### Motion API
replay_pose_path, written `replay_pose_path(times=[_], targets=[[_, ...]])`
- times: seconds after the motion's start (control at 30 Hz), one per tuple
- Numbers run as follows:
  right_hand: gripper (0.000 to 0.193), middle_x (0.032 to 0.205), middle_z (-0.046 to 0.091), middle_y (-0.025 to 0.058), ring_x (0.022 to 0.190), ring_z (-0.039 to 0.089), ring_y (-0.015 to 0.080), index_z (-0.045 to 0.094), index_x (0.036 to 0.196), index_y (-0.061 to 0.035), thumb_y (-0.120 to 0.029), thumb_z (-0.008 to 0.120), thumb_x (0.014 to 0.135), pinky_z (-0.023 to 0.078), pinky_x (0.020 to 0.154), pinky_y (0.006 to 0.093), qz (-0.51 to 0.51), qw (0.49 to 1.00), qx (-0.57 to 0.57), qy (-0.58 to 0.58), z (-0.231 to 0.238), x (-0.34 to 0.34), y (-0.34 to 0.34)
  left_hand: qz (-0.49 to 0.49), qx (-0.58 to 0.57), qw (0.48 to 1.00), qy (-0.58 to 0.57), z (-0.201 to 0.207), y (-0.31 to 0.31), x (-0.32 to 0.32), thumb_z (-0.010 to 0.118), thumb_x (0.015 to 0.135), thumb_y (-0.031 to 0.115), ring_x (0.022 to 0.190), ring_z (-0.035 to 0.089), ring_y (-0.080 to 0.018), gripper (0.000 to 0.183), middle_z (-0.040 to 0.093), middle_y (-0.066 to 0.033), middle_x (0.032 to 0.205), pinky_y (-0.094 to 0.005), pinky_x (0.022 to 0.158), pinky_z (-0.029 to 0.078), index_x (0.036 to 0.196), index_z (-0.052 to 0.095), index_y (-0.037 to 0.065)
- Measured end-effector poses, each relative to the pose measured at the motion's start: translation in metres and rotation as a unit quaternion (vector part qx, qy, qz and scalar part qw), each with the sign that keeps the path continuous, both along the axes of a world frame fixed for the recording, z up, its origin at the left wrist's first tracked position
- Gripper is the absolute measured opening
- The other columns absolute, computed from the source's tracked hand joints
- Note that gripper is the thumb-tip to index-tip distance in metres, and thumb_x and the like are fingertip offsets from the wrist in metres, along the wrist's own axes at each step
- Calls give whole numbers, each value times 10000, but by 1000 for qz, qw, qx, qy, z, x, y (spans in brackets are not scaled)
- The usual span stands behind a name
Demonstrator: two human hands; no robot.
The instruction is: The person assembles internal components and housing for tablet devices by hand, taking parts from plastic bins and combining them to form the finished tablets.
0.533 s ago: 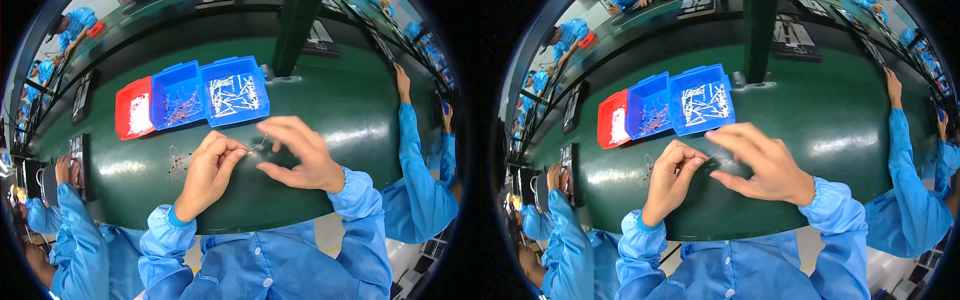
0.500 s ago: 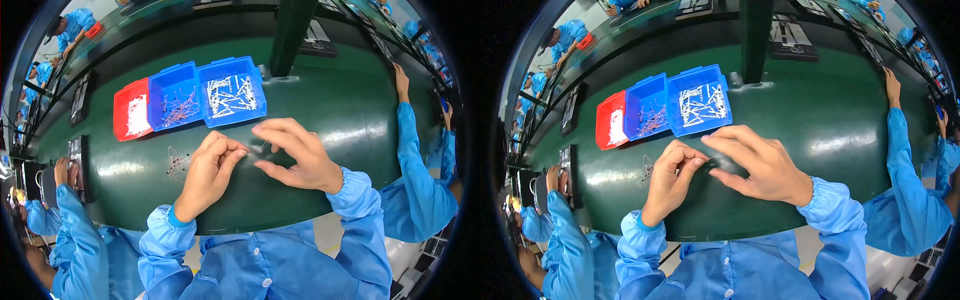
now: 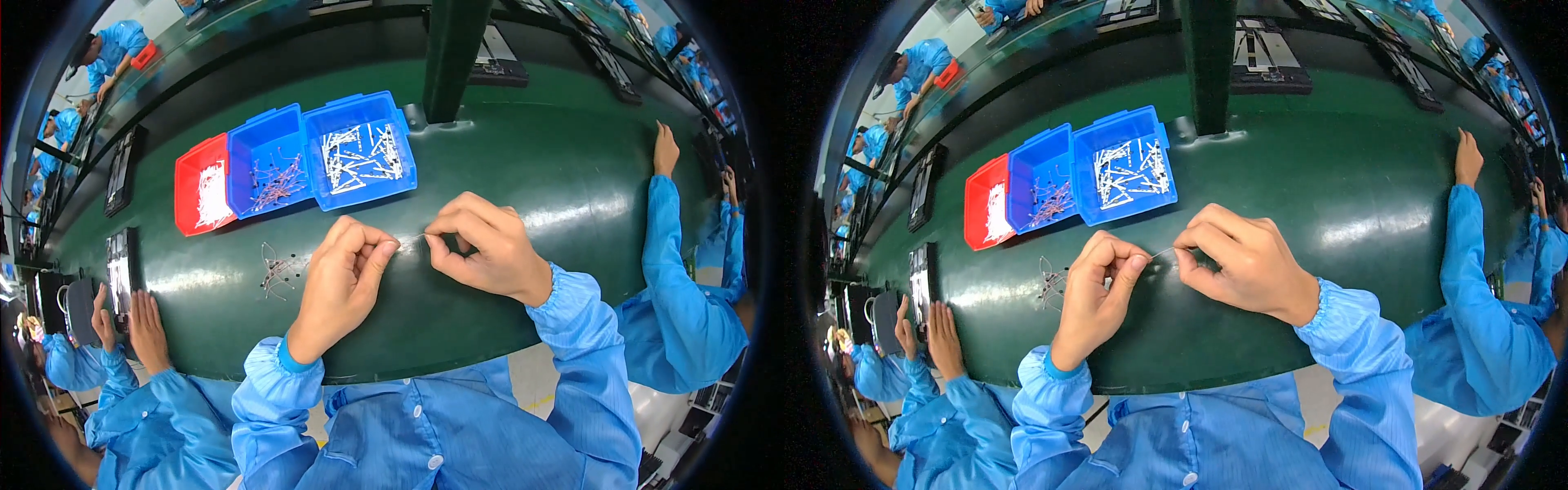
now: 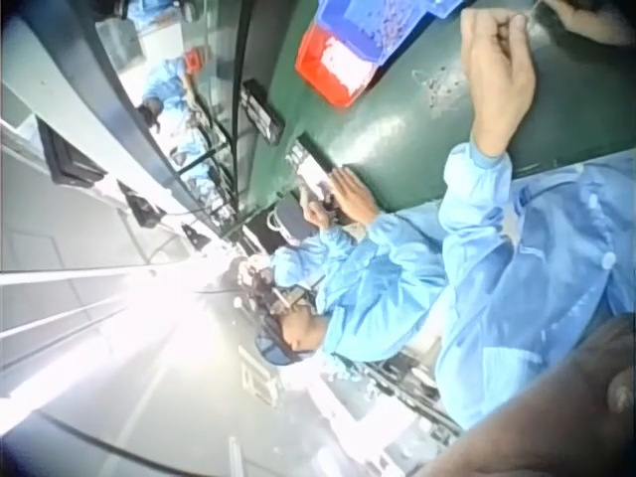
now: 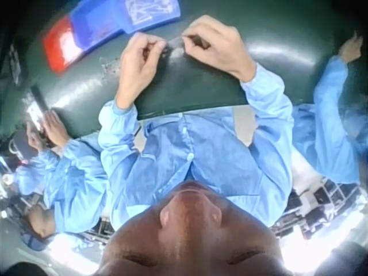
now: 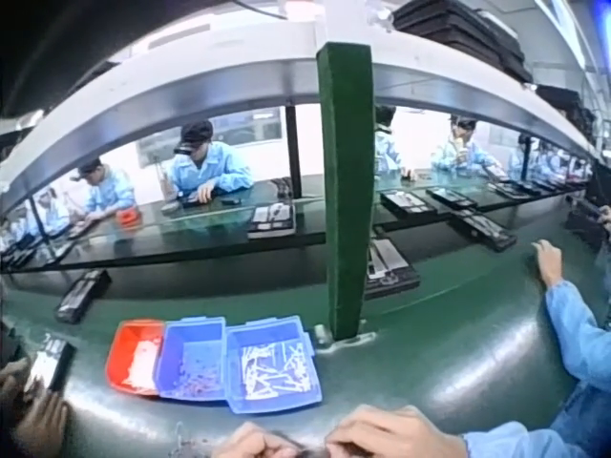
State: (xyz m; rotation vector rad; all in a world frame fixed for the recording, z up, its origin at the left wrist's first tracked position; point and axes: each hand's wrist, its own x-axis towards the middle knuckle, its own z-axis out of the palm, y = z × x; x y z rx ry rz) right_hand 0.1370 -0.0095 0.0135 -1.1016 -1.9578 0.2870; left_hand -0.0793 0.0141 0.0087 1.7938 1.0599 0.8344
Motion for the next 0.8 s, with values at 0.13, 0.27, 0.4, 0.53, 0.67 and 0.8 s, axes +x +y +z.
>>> replay_pose_path(times=[0.13, 0.27, 0.4, 0.53, 0.67, 0.8], targets=[[252, 921, 641, 73, 656, 652, 206, 657, 946, -49, -39, 751, 713, 521, 526, 292, 1, 1000, -16, 0, 7, 1, 1, -1, 34, 999, -3, -4, 1, 1, 636, 941, 67, 650, 523, -109, 79, 533, -50, 825, -249, 568, 435, 916, 640, -9], [365, 1019, 641, 85, 712, 664, 224, 655, 1058, -53, -107, 786, 722, 539, 583, 304, 44, 999, 12, 29, 1, -6, 5, -8, 5, 999, -52, -12, 4, 0, 627, 952, 85, 686, 563, -127, 103, 558, -64, 837, -265, 617, 464, 932, 644, -14], [251, 934, 641, 60, 722, 661, 223, 667, 988, -59, -85, 769, 760, 537, 586, 319, 31, 999, 17, -30, -7, -10, 0, -11, -4, 998, -64, -15, 3, 1, 624, 956, 97, 702, 575, -136, 113, 570, -67, 842, -276, 641, 474, 944, 650, -13], [175, 859, 638, 50, 685, 656, 218, 664, 912, -49, -49, 755, 762, 528, 556, 320, 12, 1000, 15, -9, -8, -12, -1, -10, 15, 998, -59, -18, 3, 3, 626, 955, 94, 712, 569, -119, 109, 582, -58, 856, -264, 639, 470, 991, 656, -5], [161, 836, 641, 50, 638, 647, 185, 656, 890, -47, -23, 746, 758, 509, 508, 297, -6, 999, 0, 40, -9, -16, -3, -6, -183, 962, -201, -13, -3, 5, 626, 958, 86, 753, 575, -92, 169, 617, -31, 921, -236, 651, 479, 1103, 633, -1], [142, 826, 648, 46, 543, 595, 109, 650, 881, -40, -4, 729, 769, 451, 440, 240, -4, 990, -41, 134, -13, -18, -6, -27, -211, 937, -278, -22, -4, 7, 625, 957, 70, 799, 611, -99, 210, 641, -44, 985, -235, 693, 516, 1149, 606, -13]])
